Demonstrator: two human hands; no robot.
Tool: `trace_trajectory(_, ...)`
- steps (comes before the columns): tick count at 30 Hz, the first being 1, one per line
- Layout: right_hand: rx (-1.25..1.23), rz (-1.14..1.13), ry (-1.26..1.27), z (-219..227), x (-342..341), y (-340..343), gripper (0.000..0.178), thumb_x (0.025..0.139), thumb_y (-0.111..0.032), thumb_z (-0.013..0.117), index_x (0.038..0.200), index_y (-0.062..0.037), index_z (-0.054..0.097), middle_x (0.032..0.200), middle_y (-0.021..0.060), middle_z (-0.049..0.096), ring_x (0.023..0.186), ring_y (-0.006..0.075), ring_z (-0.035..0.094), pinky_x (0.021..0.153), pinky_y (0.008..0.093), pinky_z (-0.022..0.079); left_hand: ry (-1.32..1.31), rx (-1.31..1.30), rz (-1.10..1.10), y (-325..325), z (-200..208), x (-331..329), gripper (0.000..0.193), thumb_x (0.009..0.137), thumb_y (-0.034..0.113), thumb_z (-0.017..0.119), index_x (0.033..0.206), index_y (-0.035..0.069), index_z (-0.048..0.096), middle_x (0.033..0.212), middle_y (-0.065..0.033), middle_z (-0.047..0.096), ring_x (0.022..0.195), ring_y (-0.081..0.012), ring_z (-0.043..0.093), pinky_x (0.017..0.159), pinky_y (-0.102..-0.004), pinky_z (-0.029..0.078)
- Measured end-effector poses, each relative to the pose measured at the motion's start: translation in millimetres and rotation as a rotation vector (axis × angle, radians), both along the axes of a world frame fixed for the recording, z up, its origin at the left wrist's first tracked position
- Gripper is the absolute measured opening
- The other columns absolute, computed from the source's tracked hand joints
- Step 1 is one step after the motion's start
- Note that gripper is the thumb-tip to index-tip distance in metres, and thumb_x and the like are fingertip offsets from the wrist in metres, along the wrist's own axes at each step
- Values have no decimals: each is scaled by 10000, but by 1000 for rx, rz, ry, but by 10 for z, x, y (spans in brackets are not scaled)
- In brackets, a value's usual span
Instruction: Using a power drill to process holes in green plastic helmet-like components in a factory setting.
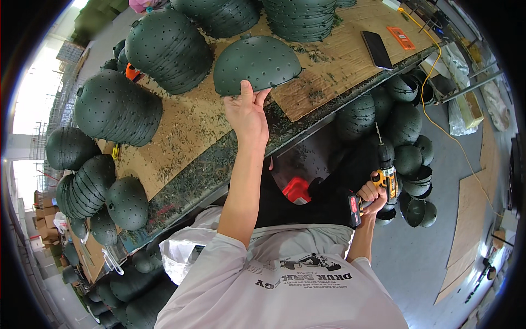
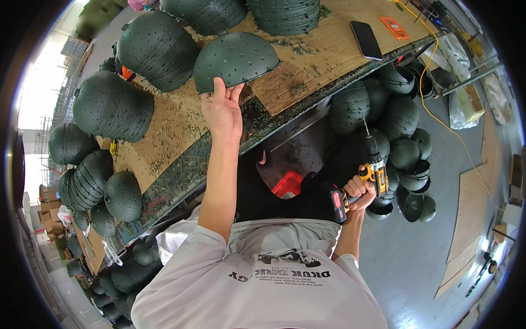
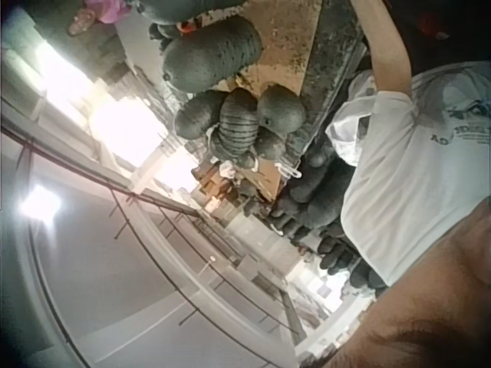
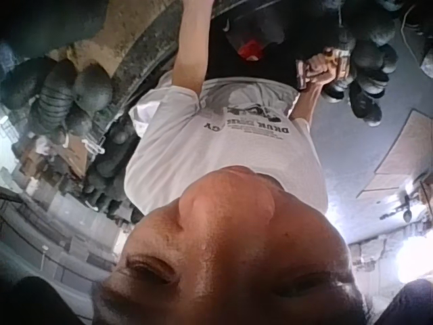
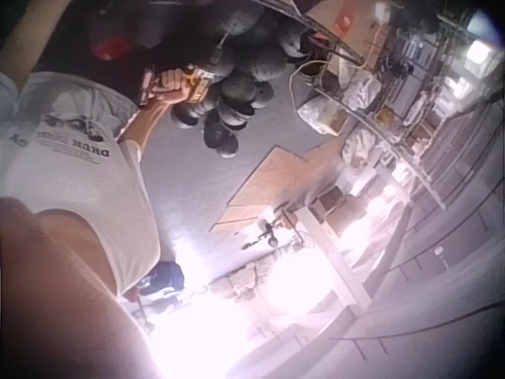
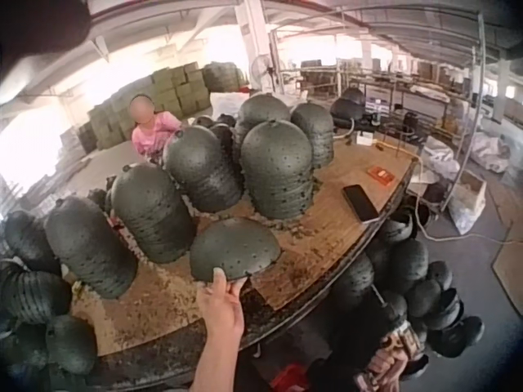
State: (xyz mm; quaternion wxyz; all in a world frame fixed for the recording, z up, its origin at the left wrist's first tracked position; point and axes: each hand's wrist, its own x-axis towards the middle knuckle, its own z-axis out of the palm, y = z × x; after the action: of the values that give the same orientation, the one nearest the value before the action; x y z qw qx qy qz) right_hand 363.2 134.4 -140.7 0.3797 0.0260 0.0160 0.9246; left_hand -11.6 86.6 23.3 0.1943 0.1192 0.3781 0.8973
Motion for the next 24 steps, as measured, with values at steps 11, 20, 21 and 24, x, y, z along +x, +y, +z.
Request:
trace_trajectory(11, 4, -10, -6, -30, 41, -33, 414, 912, -66, 544, 1310, -5, 452, 624, -22, 374, 544, 100, 386, 577, 289, 375, 11, 8, 9, -60, -9, -2, 256, 1001, 133, 640, 1183, 45, 483, 1121, -105, 670, 969, -217, 692, 873, -394, 613)
trace_trajectory(20, 3, -6, 19, -22, 30, -8, 425, 917, -64, 548, 1326, 2, 450, 632, -15, 381, 556, 99, 387, 576, 285, 371, -12, -4, 40, -298, 89, 30, 243, 1003, 163, 643, 1183, 71, 508, 1090, -89, 679, 948, -201, 694, 851, -371, 620)
trace_trajectory(21, 5, -4, 19, -29, 30, 6, 427, 918, -65, 548, 1329, 2, 452, 630, -15, 382, 553, 97, 384, 573, 281, 374, -13, -6, 48, -316, 74, 24, 243, 1003, 163, 643, 1183, 71, 508, 1090, -89, 679, 948, -201, 694, 851, -371, 620)
trace_trajectory(24, 1, -3, 8, -40, 39, 0, 427, 919, -66, 549, 1330, -2, 453, 628, -17, 383, 551, 96, 383, 568, 277, 374, -6, -11, 22, -343, 44, 14, 232, 1006, 174, 641, 1175, 75, 516, 1088, -83, 680, 936, -194, 694, 843, -365, 622)
